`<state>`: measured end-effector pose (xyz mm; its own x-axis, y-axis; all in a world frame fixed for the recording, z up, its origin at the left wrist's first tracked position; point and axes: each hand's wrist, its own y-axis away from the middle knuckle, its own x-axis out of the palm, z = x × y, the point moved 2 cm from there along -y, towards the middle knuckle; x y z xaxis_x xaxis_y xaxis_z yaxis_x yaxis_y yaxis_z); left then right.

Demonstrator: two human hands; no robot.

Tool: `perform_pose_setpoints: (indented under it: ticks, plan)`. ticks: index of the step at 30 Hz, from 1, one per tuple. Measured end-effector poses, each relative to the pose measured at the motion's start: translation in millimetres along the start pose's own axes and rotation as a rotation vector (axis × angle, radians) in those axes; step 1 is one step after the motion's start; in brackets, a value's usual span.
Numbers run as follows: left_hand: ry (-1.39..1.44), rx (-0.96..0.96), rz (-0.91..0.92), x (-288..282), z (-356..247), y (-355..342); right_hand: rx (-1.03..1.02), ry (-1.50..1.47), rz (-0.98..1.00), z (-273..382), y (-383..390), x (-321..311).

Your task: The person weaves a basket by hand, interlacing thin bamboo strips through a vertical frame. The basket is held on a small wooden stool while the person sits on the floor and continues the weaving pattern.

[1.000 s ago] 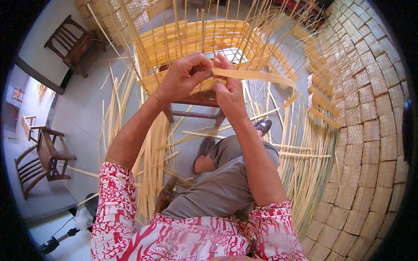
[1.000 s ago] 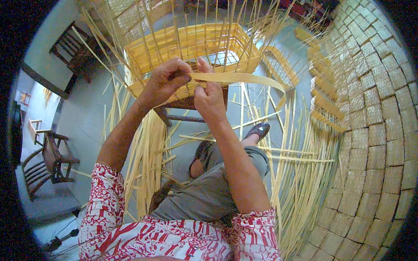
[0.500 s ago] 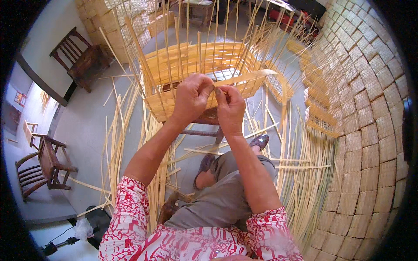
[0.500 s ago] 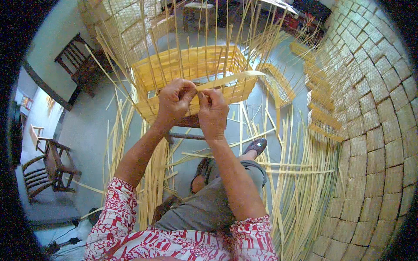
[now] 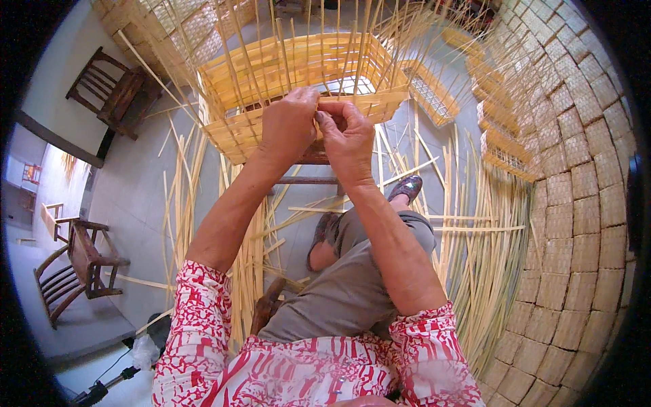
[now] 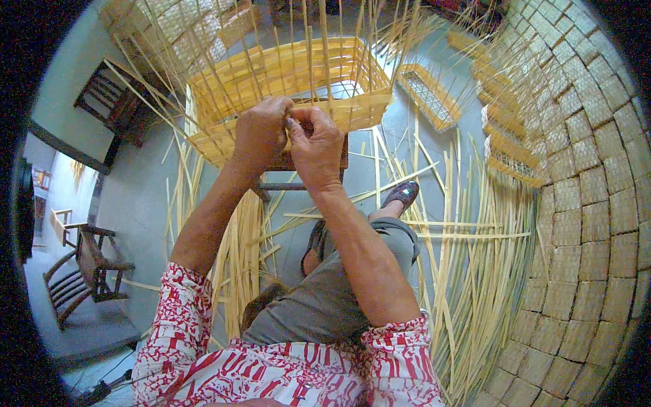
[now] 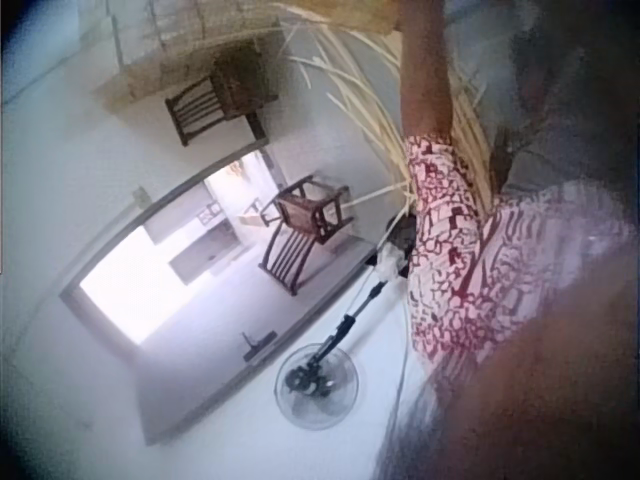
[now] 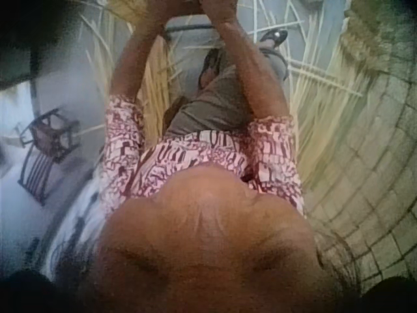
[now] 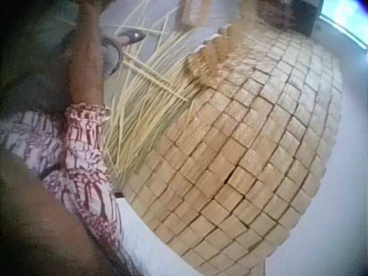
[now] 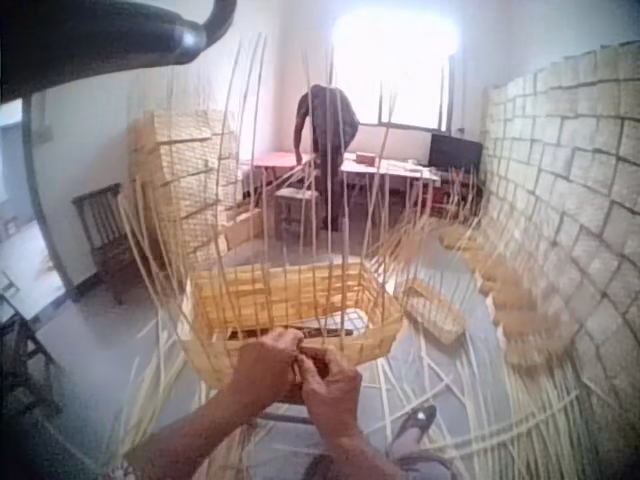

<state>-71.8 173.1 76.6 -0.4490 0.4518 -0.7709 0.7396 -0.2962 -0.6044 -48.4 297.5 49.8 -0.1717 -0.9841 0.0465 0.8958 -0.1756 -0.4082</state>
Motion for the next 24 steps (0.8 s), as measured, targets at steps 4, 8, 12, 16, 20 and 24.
perform_pose_setpoints:
  ticks: [4, 8, 12, 16, 20, 24]
  plan:
    - [0.022, -0.032, 0.055, -5.7, 2.9, -0.3, 0.32, -0.31, 0.004, -11.2, -0.3, -12.2]
    - [0.075, -0.074, 0.072, -23.0, 9.6, 15.6, 0.718, -0.575, -0.168, -16.9, -5.5, -46.8]
    - [0.188, -0.134, -0.018, -35.3, 23.3, 37.4, 0.722, -0.694, -0.239, -27.1, -8.4, -57.9]
    - [0.455, -0.054, -0.377, -45.4, 22.6, 51.8, 0.737, -0.801, -0.219, -30.7, -6.9, -63.2]
    - [0.124, 0.28, -0.238, -25.8, -4.1, 26.3, 0.693, -0.847, -0.316, -18.6, -1.5, -66.7]
    - [0.094, 0.188, -0.122, -8.7, -4.2, 18.0, 0.621, -0.94, -0.437, -17.3, 3.5, -77.8]
